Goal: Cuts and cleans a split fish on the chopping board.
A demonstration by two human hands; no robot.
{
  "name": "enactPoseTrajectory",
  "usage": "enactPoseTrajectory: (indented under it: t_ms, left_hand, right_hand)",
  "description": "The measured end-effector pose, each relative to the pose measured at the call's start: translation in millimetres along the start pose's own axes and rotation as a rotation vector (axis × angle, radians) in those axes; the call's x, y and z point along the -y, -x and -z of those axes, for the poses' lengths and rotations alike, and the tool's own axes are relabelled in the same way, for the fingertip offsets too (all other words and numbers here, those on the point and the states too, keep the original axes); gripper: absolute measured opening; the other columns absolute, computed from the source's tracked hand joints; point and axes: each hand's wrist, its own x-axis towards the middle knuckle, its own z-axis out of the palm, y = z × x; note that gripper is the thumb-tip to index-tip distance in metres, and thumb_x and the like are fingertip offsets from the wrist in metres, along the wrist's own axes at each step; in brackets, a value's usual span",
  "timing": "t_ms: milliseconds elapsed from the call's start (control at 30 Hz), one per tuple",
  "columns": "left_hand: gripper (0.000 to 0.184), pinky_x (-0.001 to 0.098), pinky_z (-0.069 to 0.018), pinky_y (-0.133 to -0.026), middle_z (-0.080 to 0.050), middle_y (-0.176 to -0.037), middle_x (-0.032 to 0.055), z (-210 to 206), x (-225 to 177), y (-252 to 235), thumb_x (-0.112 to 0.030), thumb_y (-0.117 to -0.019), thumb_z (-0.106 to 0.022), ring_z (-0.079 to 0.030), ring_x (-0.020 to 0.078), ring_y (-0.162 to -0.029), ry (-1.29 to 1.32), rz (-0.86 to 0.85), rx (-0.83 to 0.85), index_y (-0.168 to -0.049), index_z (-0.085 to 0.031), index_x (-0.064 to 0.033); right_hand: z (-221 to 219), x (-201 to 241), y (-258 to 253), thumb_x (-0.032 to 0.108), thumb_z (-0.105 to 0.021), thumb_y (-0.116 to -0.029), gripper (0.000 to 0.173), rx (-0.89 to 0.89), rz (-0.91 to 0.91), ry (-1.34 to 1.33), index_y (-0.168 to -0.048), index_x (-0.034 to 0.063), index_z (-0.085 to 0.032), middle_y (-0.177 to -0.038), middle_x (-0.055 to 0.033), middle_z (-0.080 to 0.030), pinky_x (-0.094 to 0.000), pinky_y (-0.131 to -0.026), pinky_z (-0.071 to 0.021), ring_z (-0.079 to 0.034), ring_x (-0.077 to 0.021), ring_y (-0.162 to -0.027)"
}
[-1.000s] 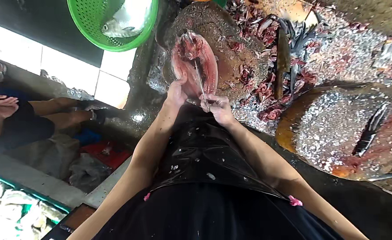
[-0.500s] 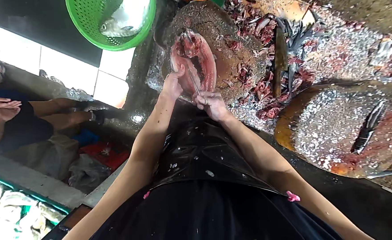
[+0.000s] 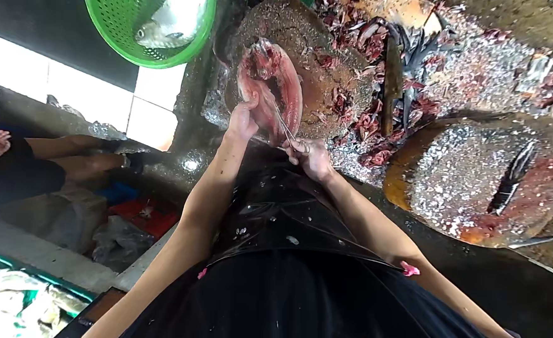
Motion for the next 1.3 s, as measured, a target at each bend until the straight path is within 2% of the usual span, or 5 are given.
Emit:
enactPoseTrajectory:
  t_ms: [367,567,1033,1200,1300]
  left_hand:
    - [0.028,0.0443,-0.0589,-0.091,-0.070,-0.112,0.0149,-1.9,-4.6,-3.8,-0.013,-0.0999,-0.062,-0.070,0.0246,-0.104,-0.258,-0.158,-0.148,-0.124,-0.059,-0.0001]
    - [0.128,0.0710,-0.0345,-0.112,-0.033,-0.156,0.0308,-1.4,11.4,56.9,-0.034,-0.0515,-0.096,-0.033,0.0542,-0.143,-1.580,-0.543,-0.263,-0.160,-0.029,-0.0198]
    - [0.076,0.0605,-0.0386,-0.113,-0.049,-0.147,0.0272,-18.8,-63.6,-24.1,-0.034,-0.0830,-0.081,-0.042,0.0467,-0.140,-1.514,-0.713,-0.420,-0.146,-0.051,-0.0060]
    - [0.035,0.0478,-0.0600,-0.081,-0.075,-0.089,0.0120,-40.7,18.7,46.9,-0.035,-0.0962,-0.072,-0.073,0.0212,-0.083,-1.122,-0.478,-0.004,-0.098,-0.075,0.0000]
    - [0.034,0.0419,-0.0580,-0.097,-0.071,-0.116,0.0160,-27.3,-11.9,7.0,-0.014,-0.0961,-0.062,-0.070,0.0237,-0.108,-1.045,-0.649,-0.405,-0.126,-0.063,0.0016]
  right_hand:
    - [-6.6,20.7,-1.8,-0.002,-0.068,-0.0924,0.030,0.063,0.244,0.286,-0.122,-0.0011,-0.069,-0.098,-0.0087,-0.070,-0.0306,-0.077,-0.0611,-0.068,-0.0132,-0.083]
    - [30.5,31.8,13.8,0.005,-0.066,-0.0939,0.025,-0.085,0.325,0.245,-0.118,0.0024,-0.071,-0.094,-0.0043,-0.072,-0.0269,-0.064,-0.0587,-0.065,-0.0088,-0.070]
    - [39.4,25.7,47.8,0.047,-0.072,-0.0860,0.056,-0.449,0.038,1.265,-0.127,0.0097,-0.063,-0.105,-0.0149,-0.068,-0.0603,-0.071,-0.0530,-0.066,-0.0343,-0.087]
    - [-12.4,41.9,11.4,0.063,-0.067,-0.0781,0.074,-0.303,0.129,1.593,-0.129,0.0098,-0.063,-0.128,-0.0177,-0.066,-0.0660,-0.092,-0.0483,-0.066,-0.0384,-0.112]
    - [-23.5,46.5,-10.1,0.062,-0.067,-0.0749,0.079,-0.223,-0.046,1.700,-0.131,0.0062,-0.062,-0.131,-0.0227,-0.063,-0.0723,-0.094,-0.0427,-0.065,-0.0440,-0.111]
